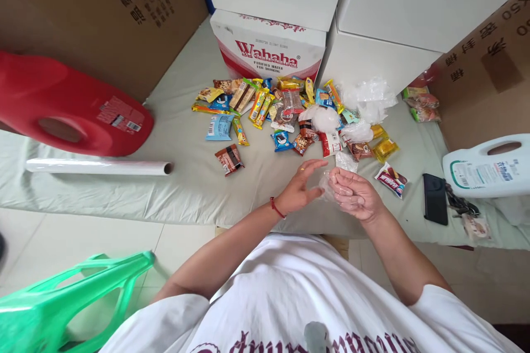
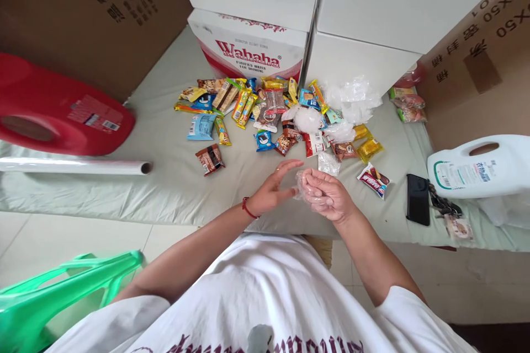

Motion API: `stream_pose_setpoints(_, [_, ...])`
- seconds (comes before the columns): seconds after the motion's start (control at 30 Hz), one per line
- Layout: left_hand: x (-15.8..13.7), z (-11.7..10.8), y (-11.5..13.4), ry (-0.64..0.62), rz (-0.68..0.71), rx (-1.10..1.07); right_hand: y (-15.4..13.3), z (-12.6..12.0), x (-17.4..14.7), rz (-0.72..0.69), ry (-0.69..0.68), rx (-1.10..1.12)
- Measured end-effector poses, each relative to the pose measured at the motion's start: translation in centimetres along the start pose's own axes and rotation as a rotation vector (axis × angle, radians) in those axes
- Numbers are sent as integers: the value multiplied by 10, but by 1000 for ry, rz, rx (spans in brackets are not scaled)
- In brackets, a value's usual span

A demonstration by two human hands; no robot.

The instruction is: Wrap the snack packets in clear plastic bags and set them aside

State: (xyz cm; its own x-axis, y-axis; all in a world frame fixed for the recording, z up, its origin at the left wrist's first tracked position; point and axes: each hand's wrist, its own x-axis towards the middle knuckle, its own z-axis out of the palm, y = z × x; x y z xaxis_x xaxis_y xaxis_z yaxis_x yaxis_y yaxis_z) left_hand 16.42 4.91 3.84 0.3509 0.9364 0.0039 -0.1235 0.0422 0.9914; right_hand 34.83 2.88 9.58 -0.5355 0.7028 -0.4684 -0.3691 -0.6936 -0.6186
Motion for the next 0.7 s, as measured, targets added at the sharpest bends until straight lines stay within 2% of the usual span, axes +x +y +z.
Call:
stream_pose_setpoints(0.07, [3,1,-3,-16,-58,-93,-4,-2,-4,49,-17,-42])
stream_pose_setpoints(0.13, [3,1,-6,46,-109,-144,-8,-7,-7,46,34,-90])
stream_pose_setpoints(0.2, [1,0,-9,186,-103,-115,-10,-14,-6,-91,181,-162])
stream_pose_setpoints(0.27, [-2,-1,-10,393,-82,-4,-4,-20,-2,-315,361,-271])
stream_pose_setpoints(0.33, [-6,-1,-11,591,-72,111,11,-21,4,-456,478,-385])
stream_pose_setpoints(0.37, [-8,-1,-11,650,-68,137,22,-20,9,-467,505,-438])
stream_pose_setpoints(0.47, [-12,-1,-14,693,-59,107,58,-11,25,-439,564,-531])
stream_pose_setpoints(0.53, [-14,-5,-19,737,-70,60,74,-6,36,-523,617,-493])
stream_pose_setpoints(0.6, [-17,-14,-23,808,-115,-10,78,-3,43,-602,593,-409])
stream_pose_setpoints(0.67, [-20,-28,-25,805,-179,-101,73,-2,45,-571,482,-329])
stream_pose_setpoints(0.7, [-22,-36,-25,759,-207,-127,67,-3,45,-525,430,-300])
